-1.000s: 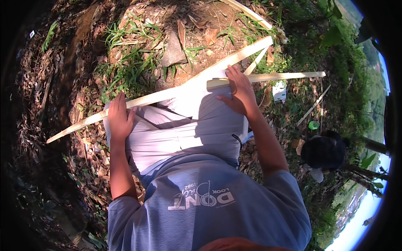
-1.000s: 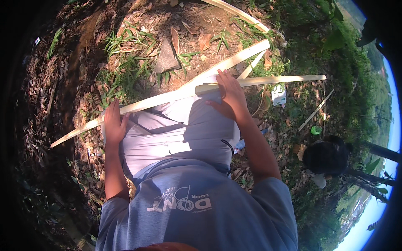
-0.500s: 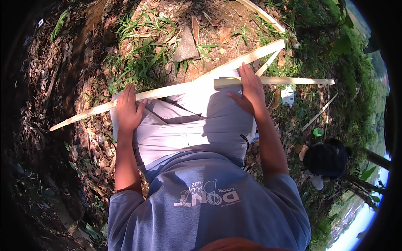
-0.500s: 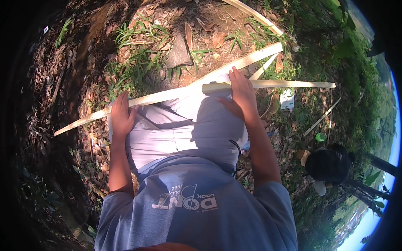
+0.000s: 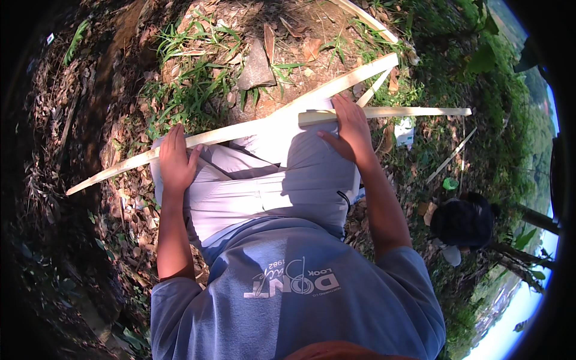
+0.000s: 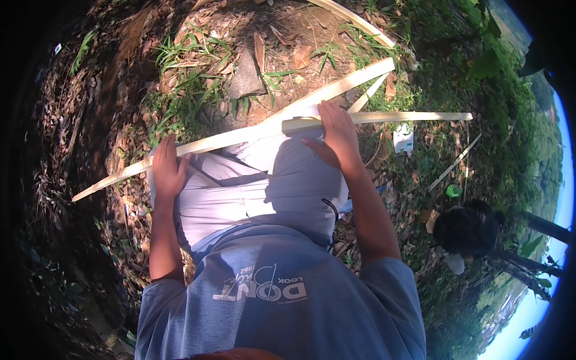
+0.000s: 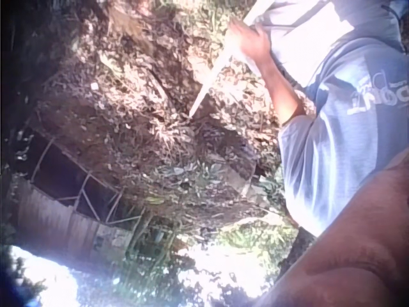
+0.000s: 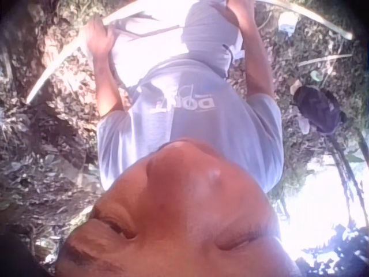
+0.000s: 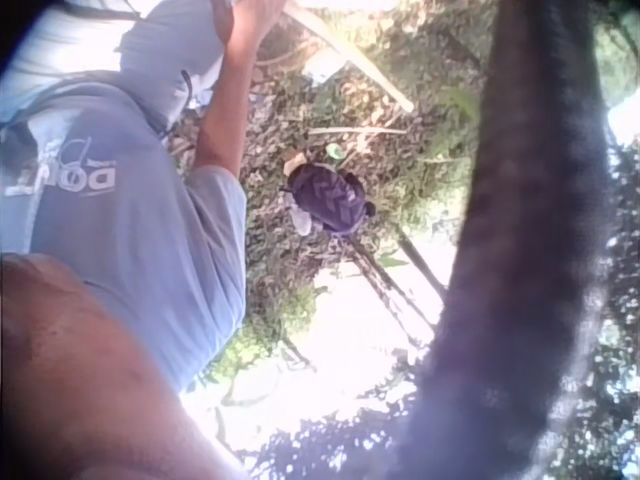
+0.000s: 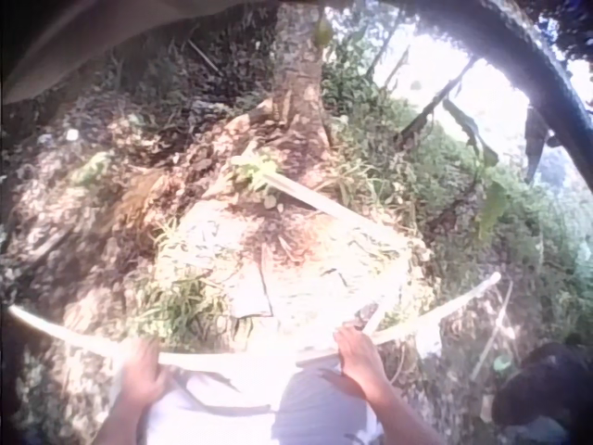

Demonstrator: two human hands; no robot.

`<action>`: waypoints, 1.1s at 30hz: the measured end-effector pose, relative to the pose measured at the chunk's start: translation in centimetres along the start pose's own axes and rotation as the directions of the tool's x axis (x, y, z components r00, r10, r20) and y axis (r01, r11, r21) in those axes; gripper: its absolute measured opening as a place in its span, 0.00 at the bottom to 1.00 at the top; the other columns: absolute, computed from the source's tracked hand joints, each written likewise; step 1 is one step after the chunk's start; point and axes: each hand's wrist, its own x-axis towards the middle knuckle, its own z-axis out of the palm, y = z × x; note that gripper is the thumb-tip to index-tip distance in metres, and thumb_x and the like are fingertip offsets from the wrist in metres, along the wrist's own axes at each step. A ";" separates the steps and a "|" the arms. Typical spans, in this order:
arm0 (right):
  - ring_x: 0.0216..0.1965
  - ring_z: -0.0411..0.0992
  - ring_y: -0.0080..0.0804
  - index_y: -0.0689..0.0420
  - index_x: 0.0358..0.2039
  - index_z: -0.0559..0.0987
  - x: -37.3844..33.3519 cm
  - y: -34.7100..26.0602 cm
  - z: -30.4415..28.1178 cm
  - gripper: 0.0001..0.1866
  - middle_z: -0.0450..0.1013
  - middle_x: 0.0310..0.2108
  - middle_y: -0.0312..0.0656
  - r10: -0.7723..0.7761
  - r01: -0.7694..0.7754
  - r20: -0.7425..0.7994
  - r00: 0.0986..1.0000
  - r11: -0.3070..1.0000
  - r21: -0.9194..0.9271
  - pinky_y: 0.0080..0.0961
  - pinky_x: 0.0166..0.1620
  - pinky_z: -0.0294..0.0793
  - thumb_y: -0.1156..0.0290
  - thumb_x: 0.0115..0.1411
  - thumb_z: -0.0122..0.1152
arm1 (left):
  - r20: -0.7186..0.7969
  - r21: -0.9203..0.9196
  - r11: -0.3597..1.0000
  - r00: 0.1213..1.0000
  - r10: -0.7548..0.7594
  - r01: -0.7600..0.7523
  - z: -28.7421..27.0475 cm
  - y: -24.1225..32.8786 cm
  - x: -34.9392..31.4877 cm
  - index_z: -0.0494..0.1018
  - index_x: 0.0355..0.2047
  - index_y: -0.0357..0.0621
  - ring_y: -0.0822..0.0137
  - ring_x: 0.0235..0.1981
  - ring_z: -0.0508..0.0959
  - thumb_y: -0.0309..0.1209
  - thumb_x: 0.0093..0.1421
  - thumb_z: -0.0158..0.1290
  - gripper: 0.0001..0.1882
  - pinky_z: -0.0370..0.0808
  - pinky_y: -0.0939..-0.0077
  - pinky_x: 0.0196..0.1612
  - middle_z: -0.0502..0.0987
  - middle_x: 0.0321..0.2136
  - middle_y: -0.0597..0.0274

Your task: The person sits on the ground and uses a red folding saw to cut a long piece of bamboo. They align the bamboo on a makeshift wooden stand and saw through it, creating a shorter segment.

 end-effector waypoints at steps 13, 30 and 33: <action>0.78 0.56 0.57 0.67 0.73 0.66 0.4 -4.6 -0.2 0.56 0.62 0.75 0.59 -0.072 0.077 -0.107 0.992 0.996 0.040 0.53 0.79 0.55 0.34 0.60 0.69 | 0.037 -0.034 0.999 0.999 -0.013 0.015 -0.1 0.5 0.3 0.66 0.71 0.34 0.42 0.72 0.67 0.42 0.70 0.60 0.36 0.60 0.48 0.75 0.70 0.70 0.44; 0.81 0.50 0.53 0.71 0.77 0.58 1.9 -6.3 3.7 0.64 0.56 0.78 0.59 -0.011 0.013 0.043 0.999 0.998 -0.054 0.49 0.80 0.46 0.27 0.61 0.63 | 0.043 -0.004 1.000 0.999 0.020 -0.020 -0.3 0.0 -0.2 0.66 0.71 0.32 0.39 0.71 0.68 0.42 0.74 0.55 0.33 0.60 0.47 0.74 0.70 0.69 0.39; 0.79 0.54 0.53 0.71 0.76 0.59 1.8 -6.2 3.6 0.64 0.60 0.76 0.59 -0.040 0.041 -0.026 0.999 0.999 0.027 0.49 0.79 0.52 0.29 0.58 0.68 | 0.036 0.025 1.000 0.999 0.010 -0.011 0.2 -0.2 -0.4 0.66 0.71 0.32 0.39 0.70 0.68 0.42 0.73 0.56 0.34 0.61 0.47 0.74 0.70 0.69 0.39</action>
